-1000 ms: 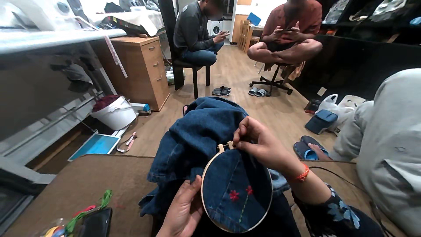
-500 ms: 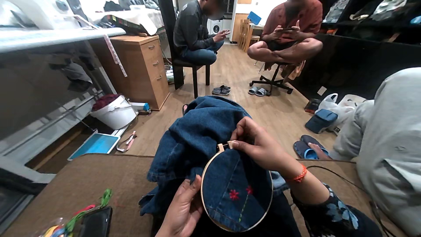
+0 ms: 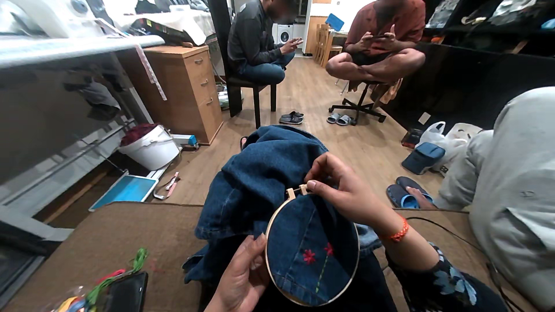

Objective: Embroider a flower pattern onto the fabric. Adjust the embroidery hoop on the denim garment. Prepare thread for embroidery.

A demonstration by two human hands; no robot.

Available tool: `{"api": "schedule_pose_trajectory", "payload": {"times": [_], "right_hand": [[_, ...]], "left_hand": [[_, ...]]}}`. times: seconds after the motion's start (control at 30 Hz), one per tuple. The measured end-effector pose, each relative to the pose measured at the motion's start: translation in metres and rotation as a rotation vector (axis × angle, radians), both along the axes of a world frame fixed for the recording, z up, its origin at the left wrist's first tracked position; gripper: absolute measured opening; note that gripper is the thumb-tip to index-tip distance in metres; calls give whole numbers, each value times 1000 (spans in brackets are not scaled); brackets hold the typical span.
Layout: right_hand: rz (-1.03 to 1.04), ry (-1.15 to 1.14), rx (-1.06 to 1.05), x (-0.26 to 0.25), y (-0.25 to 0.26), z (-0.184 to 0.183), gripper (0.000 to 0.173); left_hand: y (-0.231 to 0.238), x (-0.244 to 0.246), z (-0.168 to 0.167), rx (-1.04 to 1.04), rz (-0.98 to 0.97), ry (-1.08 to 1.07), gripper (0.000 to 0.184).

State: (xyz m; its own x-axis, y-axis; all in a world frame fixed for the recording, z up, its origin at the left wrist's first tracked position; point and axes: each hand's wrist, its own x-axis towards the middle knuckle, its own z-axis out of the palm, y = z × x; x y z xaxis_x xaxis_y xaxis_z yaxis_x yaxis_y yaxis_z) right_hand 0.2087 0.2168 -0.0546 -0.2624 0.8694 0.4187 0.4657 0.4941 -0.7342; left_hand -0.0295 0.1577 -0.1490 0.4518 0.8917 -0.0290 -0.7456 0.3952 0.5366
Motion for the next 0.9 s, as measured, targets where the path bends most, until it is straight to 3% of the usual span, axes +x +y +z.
{"api": "schedule_pose_trajectory", "payload": {"times": [0.1,0.27,0.77,0.9], "right_hand": [[-93,-150,67,-3,-3,3,12],[-113,-209,64,-4,-4,4,9],[1,65,-94,0,1,0,17],[-98,-134,20,-2,-2,1,10]], "left_hand": [[1,0,0,-1,-15,-17,27],[-1,0,2,-10,-72,33,34],[-2,1,-1,9,-112,-11,32],[-1,1,-3,24,-107,-6,32]]}}
